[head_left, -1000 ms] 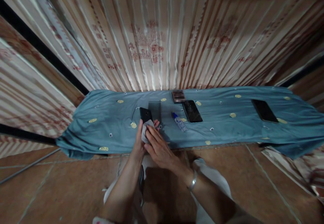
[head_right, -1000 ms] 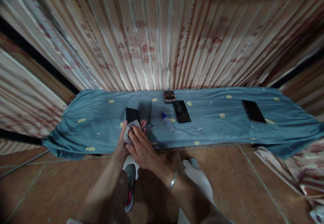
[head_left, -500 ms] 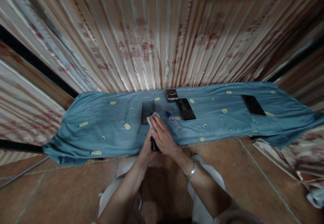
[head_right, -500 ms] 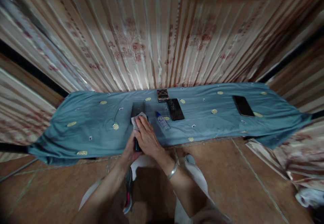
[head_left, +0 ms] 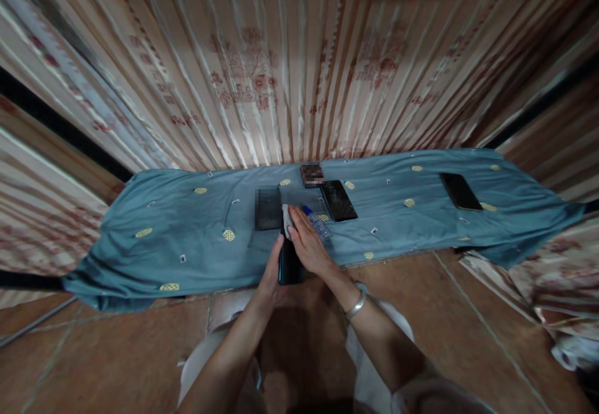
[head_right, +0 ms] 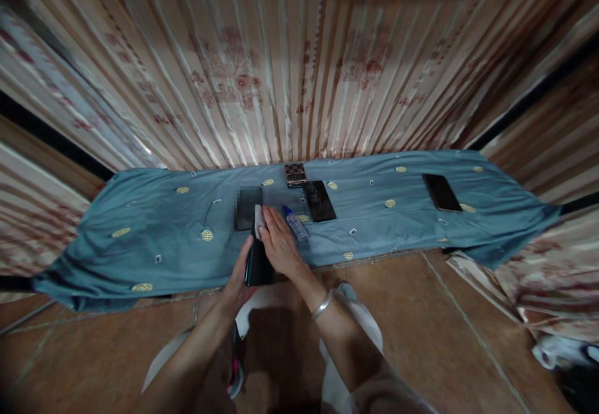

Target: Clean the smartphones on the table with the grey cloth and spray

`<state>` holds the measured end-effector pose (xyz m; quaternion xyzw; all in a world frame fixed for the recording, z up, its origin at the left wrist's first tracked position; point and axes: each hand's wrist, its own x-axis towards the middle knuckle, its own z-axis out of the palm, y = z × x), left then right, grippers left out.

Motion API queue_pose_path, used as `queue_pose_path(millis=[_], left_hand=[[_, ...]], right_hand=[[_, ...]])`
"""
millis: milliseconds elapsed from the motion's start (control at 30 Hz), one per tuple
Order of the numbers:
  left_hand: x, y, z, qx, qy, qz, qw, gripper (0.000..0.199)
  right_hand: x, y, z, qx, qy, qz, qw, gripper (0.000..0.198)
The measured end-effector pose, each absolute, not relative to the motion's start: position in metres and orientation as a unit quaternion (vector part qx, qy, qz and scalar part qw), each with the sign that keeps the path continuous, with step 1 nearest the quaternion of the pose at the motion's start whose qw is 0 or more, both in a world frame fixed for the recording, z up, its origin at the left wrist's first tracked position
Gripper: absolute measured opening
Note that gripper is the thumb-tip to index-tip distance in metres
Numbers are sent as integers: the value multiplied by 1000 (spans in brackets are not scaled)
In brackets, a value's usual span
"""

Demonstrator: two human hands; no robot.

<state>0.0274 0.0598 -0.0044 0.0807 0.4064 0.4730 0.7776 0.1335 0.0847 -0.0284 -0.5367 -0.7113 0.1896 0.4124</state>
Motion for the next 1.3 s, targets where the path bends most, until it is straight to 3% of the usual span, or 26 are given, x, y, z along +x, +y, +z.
queue_pose_path(millis=[267, 800, 933, 1100, 1300], left_hand=[[22, 60, -2, 125, 354, 490, 787, 54], [20, 64, -10, 125, 439, 544, 704, 47], [10, 72, -15, 102, 439, 512, 731, 46], [-2, 81, -14, 93, 405, 465, 782, 62], [-6, 80, -5, 67, 403, 474, 780, 66]], right_hand=[[134, 83, -34, -556, -701, 180, 409, 55], [114, 59, -24, -440, -779, 201, 399, 50], [107, 45, -18, -426, -801, 194, 373, 50], [104, 35, -15, -403, -827, 159, 357, 48], [109, 37, -20, -393, -848, 89, 344, 42]])
